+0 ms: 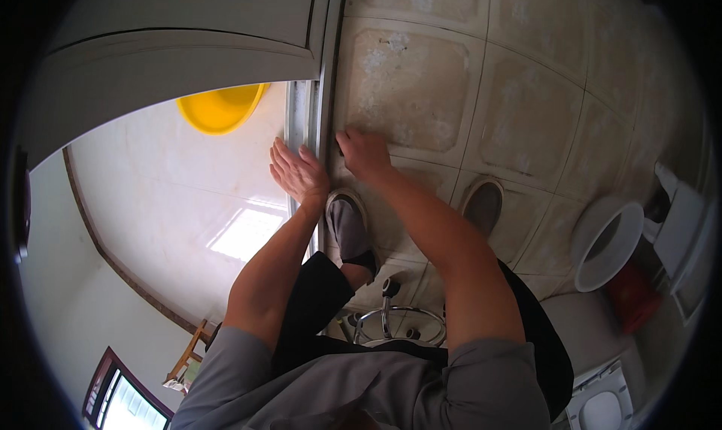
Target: The person scrubs the floor tiles and grout lines with a scouring pad, dipping it into a bucket of water.
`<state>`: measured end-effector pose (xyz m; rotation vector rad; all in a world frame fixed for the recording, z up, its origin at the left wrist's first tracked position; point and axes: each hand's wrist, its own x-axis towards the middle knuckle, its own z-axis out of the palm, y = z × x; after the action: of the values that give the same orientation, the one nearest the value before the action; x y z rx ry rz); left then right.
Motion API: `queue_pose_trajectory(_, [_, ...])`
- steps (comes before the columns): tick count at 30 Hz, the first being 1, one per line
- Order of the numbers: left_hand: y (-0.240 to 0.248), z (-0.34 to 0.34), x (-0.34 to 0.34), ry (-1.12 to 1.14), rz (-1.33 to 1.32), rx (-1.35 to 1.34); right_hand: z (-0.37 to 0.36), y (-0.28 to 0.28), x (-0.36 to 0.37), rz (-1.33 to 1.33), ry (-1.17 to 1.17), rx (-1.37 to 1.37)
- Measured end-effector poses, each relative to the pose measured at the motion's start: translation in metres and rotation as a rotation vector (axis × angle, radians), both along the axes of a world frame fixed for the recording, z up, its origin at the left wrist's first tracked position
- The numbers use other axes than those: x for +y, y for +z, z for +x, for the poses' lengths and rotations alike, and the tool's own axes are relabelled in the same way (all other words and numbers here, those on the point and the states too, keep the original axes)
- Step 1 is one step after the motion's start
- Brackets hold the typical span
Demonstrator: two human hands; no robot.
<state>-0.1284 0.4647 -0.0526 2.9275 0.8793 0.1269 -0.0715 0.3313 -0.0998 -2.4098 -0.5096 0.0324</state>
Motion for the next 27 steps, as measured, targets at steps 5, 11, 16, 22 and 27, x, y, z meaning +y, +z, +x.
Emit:
queue_pose_trajectory(5, [0.000,0.002,-0.007,0.002,-0.027,-0.008,0.110,0.014,-0.012,-0.069,-0.175,-0.045])
queue_pose_trajectory(11, [0.004,0.003,-0.004,0.013,-0.023,-0.017,0.039,0.006,-0.003,-0.030,-0.092,0.040])
queue_pose_trajectory(16, [0.007,0.003,-0.001,0.002,-0.007,-0.016,0.068,0.011,0.000,-0.081,-0.111,-0.007])
queue_pose_trajectory(22, [0.002,0.000,-0.003,-0.014,0.001,-0.035,0.178,0.017,-0.008,-0.139,-0.338,0.015])
queue_pose_trajectory(27, [0.004,-0.001,0.005,-0.029,0.015,-0.032,0.149,0.001,-0.071,-0.113,-0.495,-0.024])
